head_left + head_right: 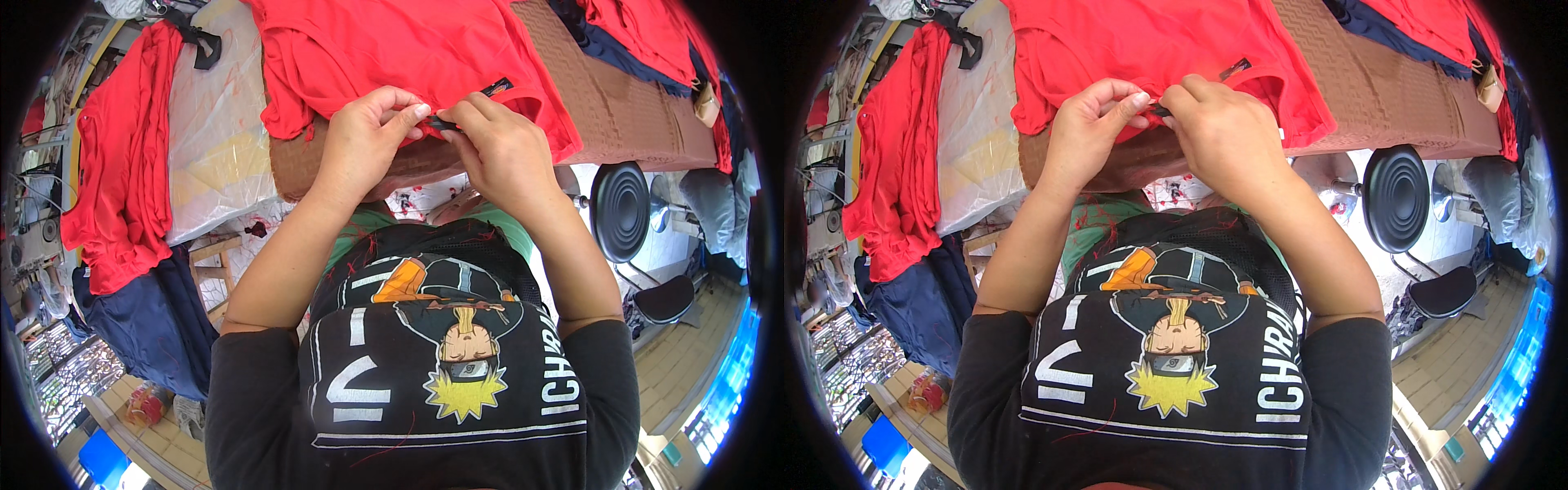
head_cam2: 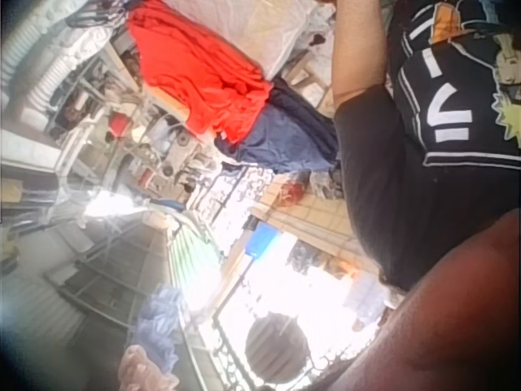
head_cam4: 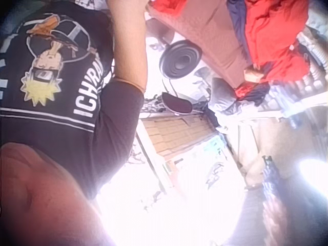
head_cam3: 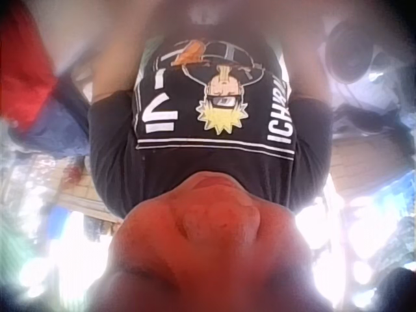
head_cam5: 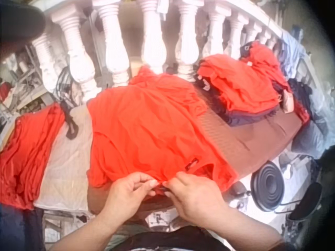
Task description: The person trims loose threads from red shirts using small snips, handling each garment one at a time and setting it aside after finishing.
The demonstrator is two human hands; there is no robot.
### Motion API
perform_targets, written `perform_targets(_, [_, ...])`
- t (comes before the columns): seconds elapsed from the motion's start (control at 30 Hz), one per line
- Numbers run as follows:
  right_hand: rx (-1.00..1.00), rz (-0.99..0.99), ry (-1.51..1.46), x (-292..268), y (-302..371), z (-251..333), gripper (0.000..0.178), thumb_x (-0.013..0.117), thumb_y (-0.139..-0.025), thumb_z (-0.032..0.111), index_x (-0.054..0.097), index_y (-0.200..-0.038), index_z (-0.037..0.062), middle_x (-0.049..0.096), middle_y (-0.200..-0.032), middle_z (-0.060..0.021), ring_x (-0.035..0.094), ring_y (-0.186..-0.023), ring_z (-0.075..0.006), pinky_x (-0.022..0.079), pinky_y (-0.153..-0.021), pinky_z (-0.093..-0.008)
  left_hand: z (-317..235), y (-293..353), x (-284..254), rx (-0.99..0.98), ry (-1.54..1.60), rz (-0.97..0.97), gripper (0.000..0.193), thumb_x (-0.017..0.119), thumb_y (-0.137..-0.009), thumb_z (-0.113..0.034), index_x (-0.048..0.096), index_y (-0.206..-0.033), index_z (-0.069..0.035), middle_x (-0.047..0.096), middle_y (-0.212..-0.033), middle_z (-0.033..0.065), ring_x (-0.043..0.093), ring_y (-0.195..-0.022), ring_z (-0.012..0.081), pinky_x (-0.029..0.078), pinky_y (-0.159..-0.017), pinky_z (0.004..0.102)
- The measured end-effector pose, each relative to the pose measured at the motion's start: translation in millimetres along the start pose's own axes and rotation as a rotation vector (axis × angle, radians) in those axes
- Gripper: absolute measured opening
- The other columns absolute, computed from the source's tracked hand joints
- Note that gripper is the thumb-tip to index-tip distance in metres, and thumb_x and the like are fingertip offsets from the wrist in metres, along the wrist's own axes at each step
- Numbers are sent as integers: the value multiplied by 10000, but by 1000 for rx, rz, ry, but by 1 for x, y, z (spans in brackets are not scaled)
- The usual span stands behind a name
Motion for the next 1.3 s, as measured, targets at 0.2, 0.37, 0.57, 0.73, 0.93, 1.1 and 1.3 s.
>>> perform_targets(0.2, [10,30,34,-6,-1,-3,118,644,-784,114,555,-838,58,565,-777,-86,621,-705,-281,495,-574,-402,2,-1,-1,8,19,4,217,606,-941,-187,620,-1014,17,708,-949,93,662,-804,115,514,-755,228])
perform_targets(0.37, [-22,31,9,-5,-2,6,117,644,-784,120,554,-833,63,560,-754,-86,620,-693,-290,495,-571,-403,5,-1,-2,0,77,5,214,619,-925,-202,651,-965,6,693,-1025,122,652,-862,130,510,-785,274])
perform_targets(0.57, [49,-46,-11,-22,1,-13,138,660,-794,128,599,-908,80,604,-811,-81,633,-733,-297,503,-611,-396,-85,52,-32,504,-1023,322,168,652,-841,-203,714,-841,-47,610,-1213,94,483,-1177,291,376,-981,405])
perform_targets(0.73, [221,-133,-116,-47,2,-31,178,664,-818,106,626,-991,88,643,-903,-69,664,-794,-261,521,-657,-352,-115,77,-54,456,-1152,200,298,659,-809,-143,636,-1095,-65,576,-1230,120,481,-1188,316,370,-998,411])
perform_targets(0.93, [163,-139,-261,-25,7,-25,418,821,-690,269,627,-998,64,631,-916,-92,646,-768,-255,528,-683,-345,-18,39,3,455,-1193,-57,568,741,-730,-214,501,-1230,-95,563,-1166,110,500,-1139,289,381,-929,441])
perform_targets(1.1, [168,-136,-346,25,-1,-34,239,733,-798,122,653,-1015,61,653,-1023,-86,669,-817,-215,531,-716,-331,-59,17,-18,731,-557,-406,237,544,-765,56,632,-972,-17,636,-947,132,637,-897,265,494,-816,328])
perform_targets(1.3, [294,-396,-741,-18,-19,-62,173,598,-818,-57,635,-960,35,647,-878,8,573,-832,-64,462,-765,-221,-57,28,-41,922,-702,-397,266,683,-689,-3,622,-932,-92,616,-957,96,596,-923,278,467,-821,373])
Point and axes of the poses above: each hand's wrist, its own y-axis away from the middle knuckle, its own x-axis out of the palm, z = x × y, the point moved 5 cm from there along -y, towards the middle knuckle
